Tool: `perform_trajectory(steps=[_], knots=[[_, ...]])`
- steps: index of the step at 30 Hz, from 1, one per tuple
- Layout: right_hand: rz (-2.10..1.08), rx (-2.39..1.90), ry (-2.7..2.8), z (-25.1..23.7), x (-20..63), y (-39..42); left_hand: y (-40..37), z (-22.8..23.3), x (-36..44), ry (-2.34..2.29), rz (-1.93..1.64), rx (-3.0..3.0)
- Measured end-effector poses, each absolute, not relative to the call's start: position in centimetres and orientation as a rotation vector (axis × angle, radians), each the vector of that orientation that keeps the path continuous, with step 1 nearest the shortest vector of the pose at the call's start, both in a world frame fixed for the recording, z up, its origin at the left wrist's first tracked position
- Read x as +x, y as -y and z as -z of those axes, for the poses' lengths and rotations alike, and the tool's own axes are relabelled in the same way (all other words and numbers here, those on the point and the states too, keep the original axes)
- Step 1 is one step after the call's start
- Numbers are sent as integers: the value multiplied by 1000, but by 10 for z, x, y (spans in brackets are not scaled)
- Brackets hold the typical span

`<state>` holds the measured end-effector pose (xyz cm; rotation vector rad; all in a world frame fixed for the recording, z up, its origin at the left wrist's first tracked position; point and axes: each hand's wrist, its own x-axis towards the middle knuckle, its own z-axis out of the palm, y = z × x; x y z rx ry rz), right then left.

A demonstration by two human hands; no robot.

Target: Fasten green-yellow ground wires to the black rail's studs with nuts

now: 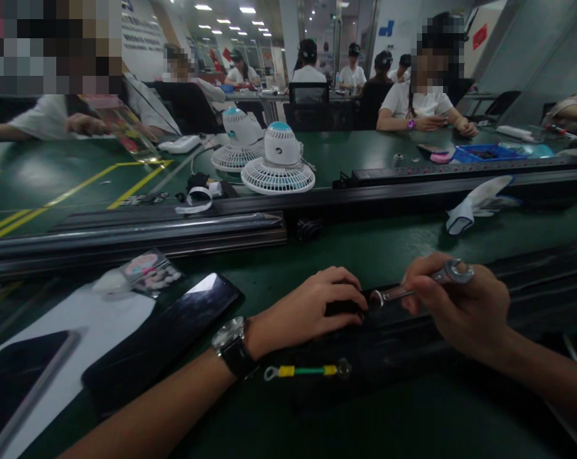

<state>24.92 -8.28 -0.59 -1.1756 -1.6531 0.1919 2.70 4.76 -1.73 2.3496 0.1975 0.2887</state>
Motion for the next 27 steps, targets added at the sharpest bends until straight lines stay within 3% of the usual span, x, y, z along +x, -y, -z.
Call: perform_trajectory(steps=[11,22,27], knots=[[-404,-1110,2496,-35,242,89,-46,20,28,-107,-427,2394],[-557,-1216,2544,-32,245,96,-44,25,32,-69,-473,2422],[-285,-1206,2245,-30,222,102,-44,29,34,-44,-494,2470]])
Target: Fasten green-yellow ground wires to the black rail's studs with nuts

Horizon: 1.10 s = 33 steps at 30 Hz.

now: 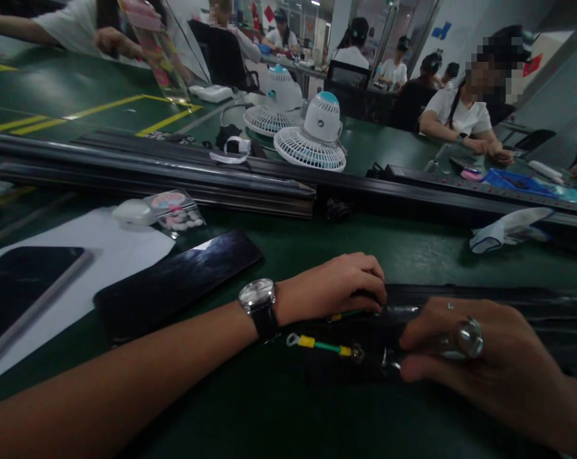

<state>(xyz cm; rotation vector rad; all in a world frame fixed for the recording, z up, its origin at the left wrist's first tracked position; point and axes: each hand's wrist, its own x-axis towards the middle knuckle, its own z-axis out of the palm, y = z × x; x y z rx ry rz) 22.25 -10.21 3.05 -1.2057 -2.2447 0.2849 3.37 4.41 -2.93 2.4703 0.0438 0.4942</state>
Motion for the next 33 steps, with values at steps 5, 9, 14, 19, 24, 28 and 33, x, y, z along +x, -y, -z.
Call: perform_trajectory(steps=[5,9,14,19,24,28,33], knots=[[-133,-1183,2236,-31,204,109,-44,32,35,-38,-508,2514],[-35,-1223,2322,-26,202,110,-43,33,36,-40,-519,2537],[-3,-1169,2371,-21,197,111,-42,35,38,-44,-542,2543],[92,-1193,2396,-24,194,112,-42,36,39,-56,-547,2538],[187,-1184,2427,-31,192,112,-42,36,39,-56,-528,2545],[205,-1153,2433,-31,192,111,-42,37,39,-47,-548,2552],[172,-1153,2472,-26,194,111,-41,37,39,-56,-545,2555]])
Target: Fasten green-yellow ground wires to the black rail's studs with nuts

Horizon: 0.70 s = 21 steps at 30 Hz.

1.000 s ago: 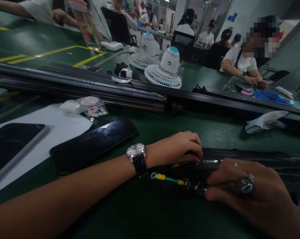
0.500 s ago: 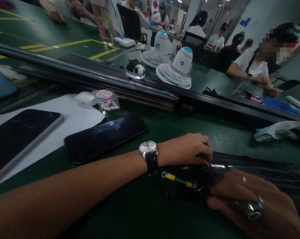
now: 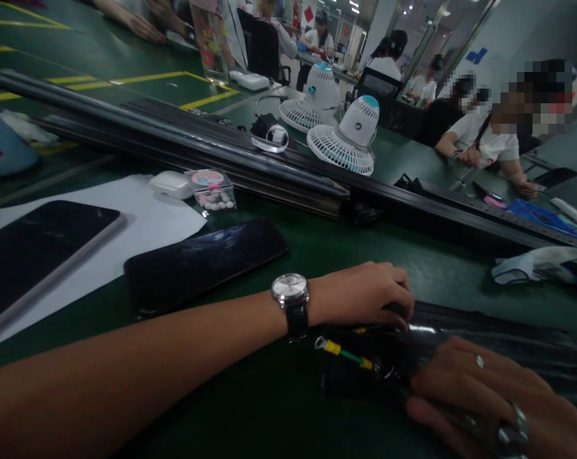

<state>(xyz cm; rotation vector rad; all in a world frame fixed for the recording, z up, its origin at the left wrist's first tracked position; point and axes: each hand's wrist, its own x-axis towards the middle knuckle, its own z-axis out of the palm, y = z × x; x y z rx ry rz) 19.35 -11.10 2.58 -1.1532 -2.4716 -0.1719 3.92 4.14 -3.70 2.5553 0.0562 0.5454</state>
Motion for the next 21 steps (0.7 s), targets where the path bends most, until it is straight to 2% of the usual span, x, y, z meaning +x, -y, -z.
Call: perform_trajectory(steps=[11,16,21], knots=[[154,-1048,2474,-26,187,112,-41,37,40,-62,-535,2554],[119,-908,2527,-39,189,104,-42,35,38,-51,-495,2556],[60,-958,2560,-50,201,102,-42,32,34,-21,-476,2557]])
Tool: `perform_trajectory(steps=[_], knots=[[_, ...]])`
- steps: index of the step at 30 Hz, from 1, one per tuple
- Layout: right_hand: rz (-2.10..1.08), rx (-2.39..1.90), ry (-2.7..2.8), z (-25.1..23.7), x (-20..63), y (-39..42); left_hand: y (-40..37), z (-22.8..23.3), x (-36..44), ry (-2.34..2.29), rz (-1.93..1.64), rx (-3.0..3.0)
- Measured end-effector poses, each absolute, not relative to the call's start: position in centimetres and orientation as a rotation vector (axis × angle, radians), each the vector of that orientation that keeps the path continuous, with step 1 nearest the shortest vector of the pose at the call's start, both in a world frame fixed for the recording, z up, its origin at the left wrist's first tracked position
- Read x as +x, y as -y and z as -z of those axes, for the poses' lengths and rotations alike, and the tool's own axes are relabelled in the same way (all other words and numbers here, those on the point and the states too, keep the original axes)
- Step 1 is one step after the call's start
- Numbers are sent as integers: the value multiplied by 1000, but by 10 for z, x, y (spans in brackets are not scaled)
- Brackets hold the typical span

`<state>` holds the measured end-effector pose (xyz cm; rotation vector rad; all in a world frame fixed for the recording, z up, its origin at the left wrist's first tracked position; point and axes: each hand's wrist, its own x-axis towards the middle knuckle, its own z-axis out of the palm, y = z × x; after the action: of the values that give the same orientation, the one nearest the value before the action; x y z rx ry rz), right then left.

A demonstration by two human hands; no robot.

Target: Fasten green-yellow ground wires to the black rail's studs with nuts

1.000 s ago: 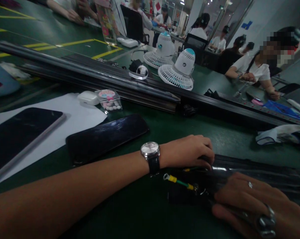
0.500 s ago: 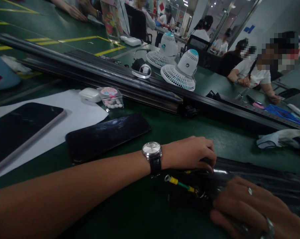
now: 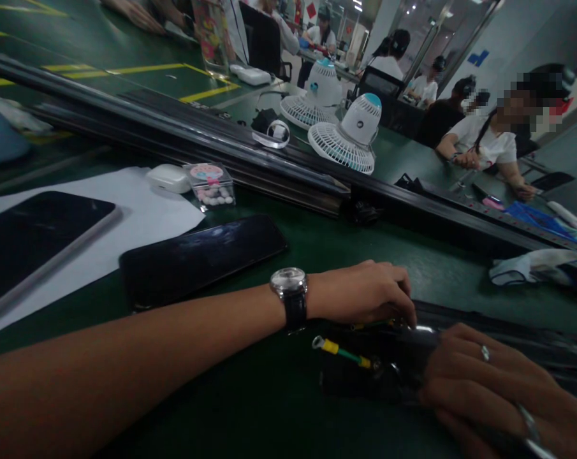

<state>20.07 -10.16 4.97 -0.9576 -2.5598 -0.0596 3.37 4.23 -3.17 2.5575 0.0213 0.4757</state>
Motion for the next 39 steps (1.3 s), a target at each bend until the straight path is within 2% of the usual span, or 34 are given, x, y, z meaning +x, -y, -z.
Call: perform_trajectory(steps=[4,17,25,30,39], knots=[[144,-1077,2475,-50,204,104,-42,31,35,-37,-472,2543],[78,-1164,2506,-30,195,114,-41,35,39,-68,-525,2518],[69,-969,2568,-41,195,103,-40,34,38,-73,-532,2533],[153,-1060,2512,-49,201,104,-42,34,38,-54,-504,2523],[101,-1165,2519,-36,198,113,-42,39,41,-38,-559,2516]])
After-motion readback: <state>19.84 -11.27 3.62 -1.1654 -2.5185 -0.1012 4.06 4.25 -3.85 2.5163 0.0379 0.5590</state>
